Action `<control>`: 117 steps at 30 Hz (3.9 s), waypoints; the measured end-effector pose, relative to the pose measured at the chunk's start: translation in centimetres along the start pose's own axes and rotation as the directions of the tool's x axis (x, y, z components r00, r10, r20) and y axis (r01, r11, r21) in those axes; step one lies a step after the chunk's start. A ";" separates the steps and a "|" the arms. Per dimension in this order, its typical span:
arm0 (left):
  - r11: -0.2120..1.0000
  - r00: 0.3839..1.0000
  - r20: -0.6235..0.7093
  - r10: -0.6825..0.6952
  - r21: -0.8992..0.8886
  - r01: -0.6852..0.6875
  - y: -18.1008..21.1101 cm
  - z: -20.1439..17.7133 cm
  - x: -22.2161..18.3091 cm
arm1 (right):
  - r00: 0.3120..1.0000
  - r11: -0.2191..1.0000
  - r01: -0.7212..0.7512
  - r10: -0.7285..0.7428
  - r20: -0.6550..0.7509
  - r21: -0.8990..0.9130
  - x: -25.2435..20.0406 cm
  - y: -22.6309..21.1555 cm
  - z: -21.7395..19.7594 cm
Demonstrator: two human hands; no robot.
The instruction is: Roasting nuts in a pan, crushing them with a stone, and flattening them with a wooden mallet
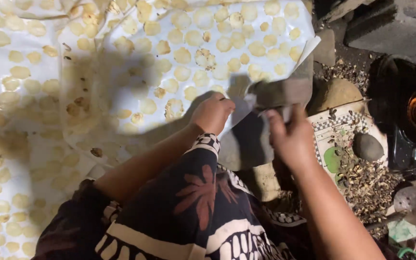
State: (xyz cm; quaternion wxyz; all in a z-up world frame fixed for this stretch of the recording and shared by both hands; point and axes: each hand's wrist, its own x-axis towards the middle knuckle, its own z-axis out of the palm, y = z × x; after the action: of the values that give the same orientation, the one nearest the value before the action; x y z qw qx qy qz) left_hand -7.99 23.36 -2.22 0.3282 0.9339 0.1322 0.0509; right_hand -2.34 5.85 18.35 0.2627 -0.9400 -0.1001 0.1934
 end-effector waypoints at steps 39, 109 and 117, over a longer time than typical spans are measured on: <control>0.958 0.899 -0.334 -0.283 -0.048 0.284 5.8 -3.0 -5.2 | 0.854 0.854 0.518 -0.519 -0.041 -0.038 -5.0 -0.1 2.5; 0.933 0.839 -0.481 0.254 0.350 -0.082 -4.2 -12.3 -5.0 | 0.959 0.948 0.268 -0.244 0.145 -0.174 -0.2 -0.8 6.0; 0.975 0.957 -0.269 0.110 0.218 -0.050 -2.6 -7.3 -6.0 | 0.734 0.704 0.678 -0.642 -0.221 0.209 -5.5 -7.3 -2.1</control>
State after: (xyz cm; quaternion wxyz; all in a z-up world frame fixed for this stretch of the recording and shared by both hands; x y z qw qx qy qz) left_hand -15.59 28.03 1.76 0.2037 0.9513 0.1438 0.1815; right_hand -7.07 9.40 25.62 0.4488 -0.8057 -0.3848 0.0360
